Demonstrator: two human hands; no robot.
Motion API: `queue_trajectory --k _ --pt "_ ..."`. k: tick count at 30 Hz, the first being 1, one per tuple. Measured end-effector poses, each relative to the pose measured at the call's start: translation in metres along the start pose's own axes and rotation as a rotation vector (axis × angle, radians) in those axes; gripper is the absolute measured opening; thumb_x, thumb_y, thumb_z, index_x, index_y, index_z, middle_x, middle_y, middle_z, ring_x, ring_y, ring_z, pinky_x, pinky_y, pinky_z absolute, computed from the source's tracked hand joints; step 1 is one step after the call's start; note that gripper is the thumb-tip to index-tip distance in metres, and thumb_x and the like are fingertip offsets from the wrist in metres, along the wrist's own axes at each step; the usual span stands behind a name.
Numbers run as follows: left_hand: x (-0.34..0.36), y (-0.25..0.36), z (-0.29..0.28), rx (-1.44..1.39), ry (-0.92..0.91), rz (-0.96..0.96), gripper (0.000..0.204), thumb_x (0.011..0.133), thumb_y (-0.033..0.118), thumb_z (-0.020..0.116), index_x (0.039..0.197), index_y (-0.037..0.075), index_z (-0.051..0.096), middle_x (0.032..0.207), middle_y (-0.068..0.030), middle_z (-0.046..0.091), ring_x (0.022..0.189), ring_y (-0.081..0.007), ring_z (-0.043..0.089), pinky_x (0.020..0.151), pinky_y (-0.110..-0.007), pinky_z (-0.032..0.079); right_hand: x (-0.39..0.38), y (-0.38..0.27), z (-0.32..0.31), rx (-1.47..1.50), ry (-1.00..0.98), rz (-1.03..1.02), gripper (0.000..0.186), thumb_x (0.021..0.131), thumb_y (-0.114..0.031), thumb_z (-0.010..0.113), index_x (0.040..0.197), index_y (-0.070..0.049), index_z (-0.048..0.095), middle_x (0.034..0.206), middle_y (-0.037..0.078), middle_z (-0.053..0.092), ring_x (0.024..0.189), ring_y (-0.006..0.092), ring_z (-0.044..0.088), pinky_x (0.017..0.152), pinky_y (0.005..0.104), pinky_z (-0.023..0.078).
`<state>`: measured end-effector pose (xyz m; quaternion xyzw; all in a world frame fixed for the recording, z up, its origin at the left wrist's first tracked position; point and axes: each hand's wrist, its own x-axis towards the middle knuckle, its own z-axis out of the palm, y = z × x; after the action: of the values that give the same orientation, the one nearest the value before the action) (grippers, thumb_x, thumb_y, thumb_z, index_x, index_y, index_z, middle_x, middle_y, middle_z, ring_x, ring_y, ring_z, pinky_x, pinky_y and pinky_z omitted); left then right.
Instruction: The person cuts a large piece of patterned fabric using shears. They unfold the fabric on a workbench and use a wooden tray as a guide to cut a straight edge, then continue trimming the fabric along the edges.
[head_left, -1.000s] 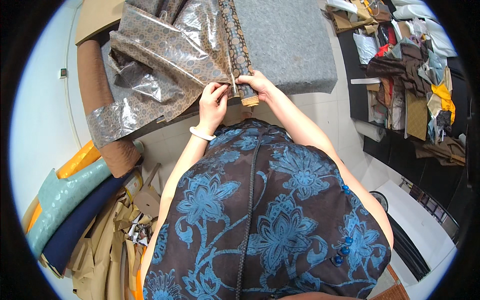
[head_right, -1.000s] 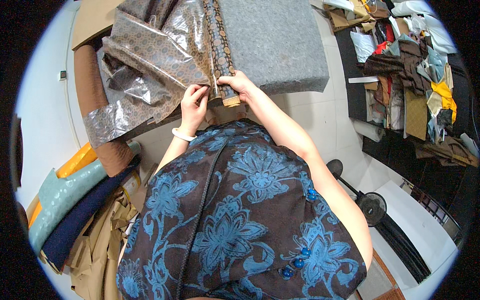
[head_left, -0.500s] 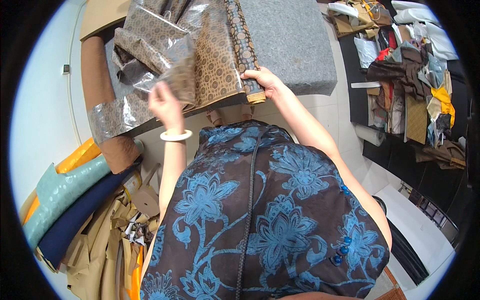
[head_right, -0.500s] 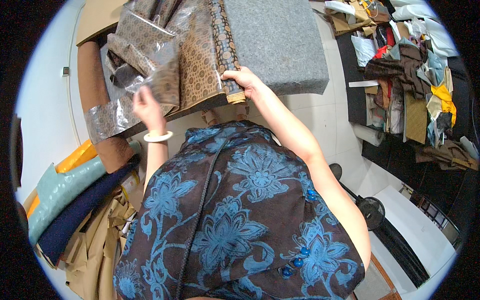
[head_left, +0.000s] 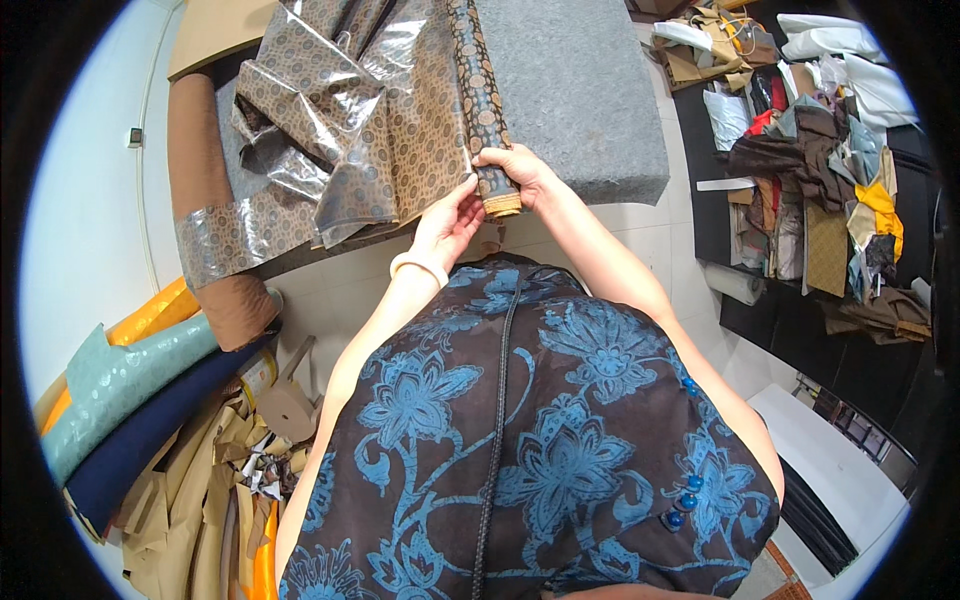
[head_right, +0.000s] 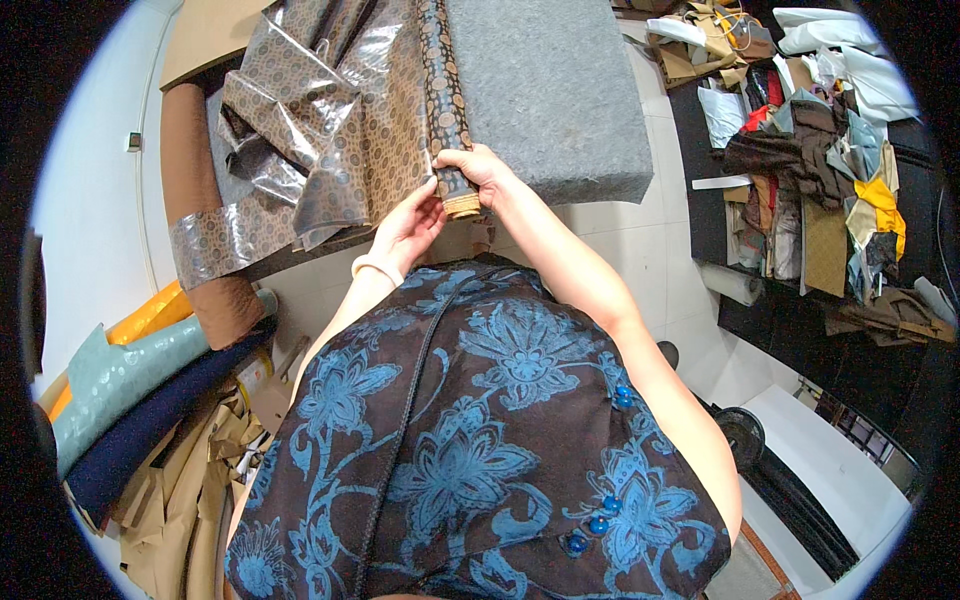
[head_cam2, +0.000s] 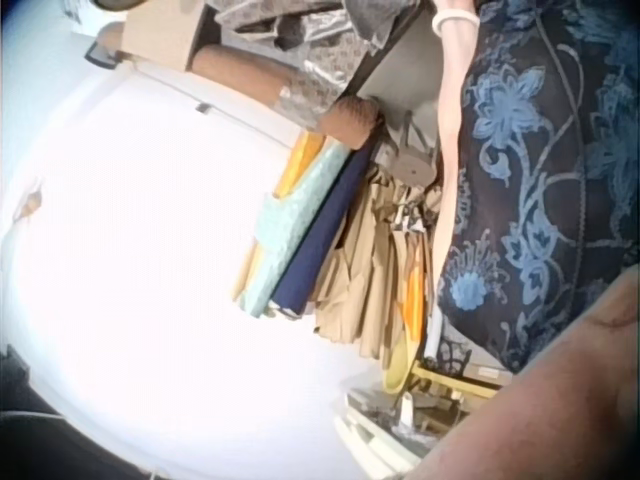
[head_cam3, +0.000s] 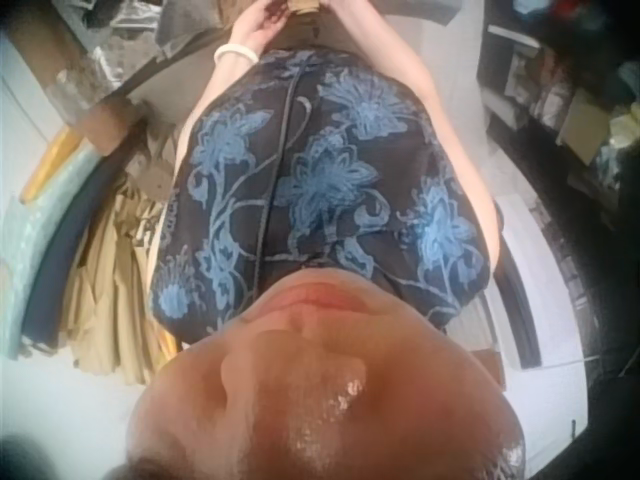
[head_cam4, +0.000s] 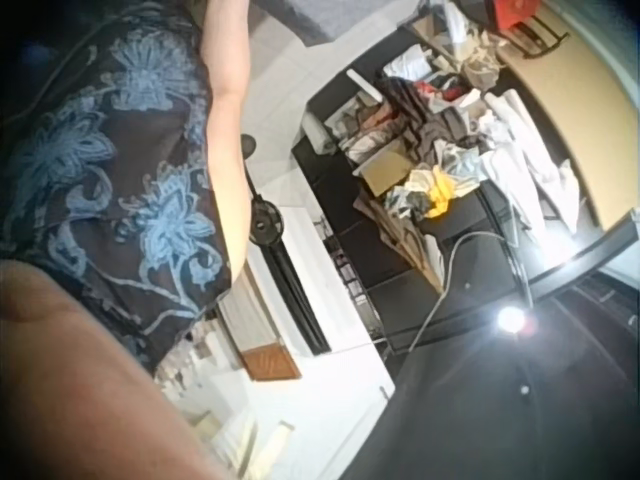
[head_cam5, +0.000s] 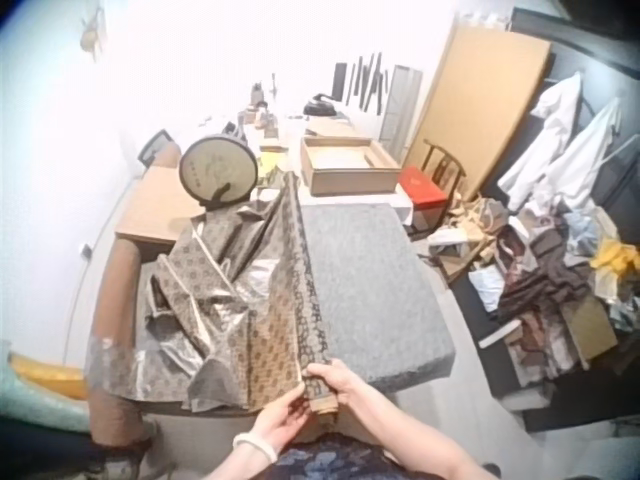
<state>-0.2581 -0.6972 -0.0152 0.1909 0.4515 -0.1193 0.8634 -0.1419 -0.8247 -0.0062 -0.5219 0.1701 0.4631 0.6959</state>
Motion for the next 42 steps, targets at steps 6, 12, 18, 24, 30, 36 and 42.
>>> queue_trajectory --k 6,12,18,24,30,36,42 --pt "-0.003 -0.002 0.014 0.064 0.042 0.299 0.015 0.086 0.010 0.080 0.085 0.004 0.066 0.082 -0.0036 0.067 0.071 -0.0141 0.060 0.068 -0.029 0.047 0.000 0.005 -0.008 0.131 -0.098 0.074 0.029 0.080 -0.006 0.070 0.106 0.002 0.062 0.093 0.013 0.070 0.078 0.0236 0.070 0.073 0.0385 0.061" --pt "-0.036 0.020 0.021 0.154 -0.133 0.768 0.013 0.086 0.002 0.078 0.097 0.000 0.072 0.095 -0.0050 0.072 0.083 -0.0102 0.065 0.080 -0.025 0.050 0.016 0.011 -0.062 0.380 -0.456 -0.007 0.049 0.092 -0.035 0.062 0.131 -0.006 0.055 0.115 0.012 0.068 0.109 0.0240 0.065 0.101 0.0434 0.049" --pt "-0.092 0.065 0.027 0.273 -0.090 1.123 0.013 0.086 -0.004 0.076 0.098 0.000 0.071 0.095 -0.0041 0.071 0.083 -0.0105 0.064 0.078 -0.025 0.051 0.017 0.013 -0.019 0.240 -0.203 -0.046 0.058 0.086 -0.032 0.077 0.133 -0.007 0.054 0.121 0.009 0.066 0.108 0.0202 0.064 0.096 0.0409 0.054" --pt "-0.149 0.110 0.013 0.460 0.032 1.425 0.018 0.086 -0.005 0.074 0.104 -0.003 0.071 0.100 -0.0056 0.072 0.086 -0.0130 0.065 0.081 -0.027 0.051 0.041 0.033 -0.023 0.052 -0.048 -0.052 0.054 0.083 -0.015 0.076 0.130 -0.003 0.052 0.113 0.009 0.065 0.104 0.0215 0.065 0.090 0.0409 0.057" --pt "-0.196 0.111 0.003 0.427 0.070 1.504 0.021 0.087 -0.007 0.071 0.108 -0.005 0.071 0.102 -0.0075 0.072 0.089 -0.0111 0.065 0.082 -0.025 0.050 0.069 0.039 -0.040 -0.344 0.219 -0.130 0.102 0.067 -0.035 0.092 0.143 0.005 0.037 0.134 0.020 0.057 0.120 0.0296 0.058 0.101 0.0431 0.049" --pt "-0.245 0.153 -0.034 0.239 0.112 1.624 0.024 0.091 0.001 0.069 0.114 -0.003 0.067 0.112 -0.0131 0.070 0.099 -0.0204 0.066 0.093 -0.034 0.052 0.062 0.025 -0.039 -0.062 0.111 -0.215 0.094 0.073 -0.026 0.088 0.145 0.004 0.035 0.129 0.019 0.061 0.112 0.0274 0.064 0.092 0.0417 0.054" --pt "-0.294 0.255 -0.091 0.012 0.150 1.637 0.030 0.098 0.011 0.062 0.123 -0.005 0.061 0.122 -0.0144 0.066 0.112 -0.0248 0.062 0.103 -0.037 0.046 0.060 0.014 -0.087 0.331 -0.246 0.000 0.064 0.086 -0.050 0.073 0.128 -0.004 0.060 0.115 0.013 0.068 0.105 0.0259 0.066 0.092 0.0452 0.055"
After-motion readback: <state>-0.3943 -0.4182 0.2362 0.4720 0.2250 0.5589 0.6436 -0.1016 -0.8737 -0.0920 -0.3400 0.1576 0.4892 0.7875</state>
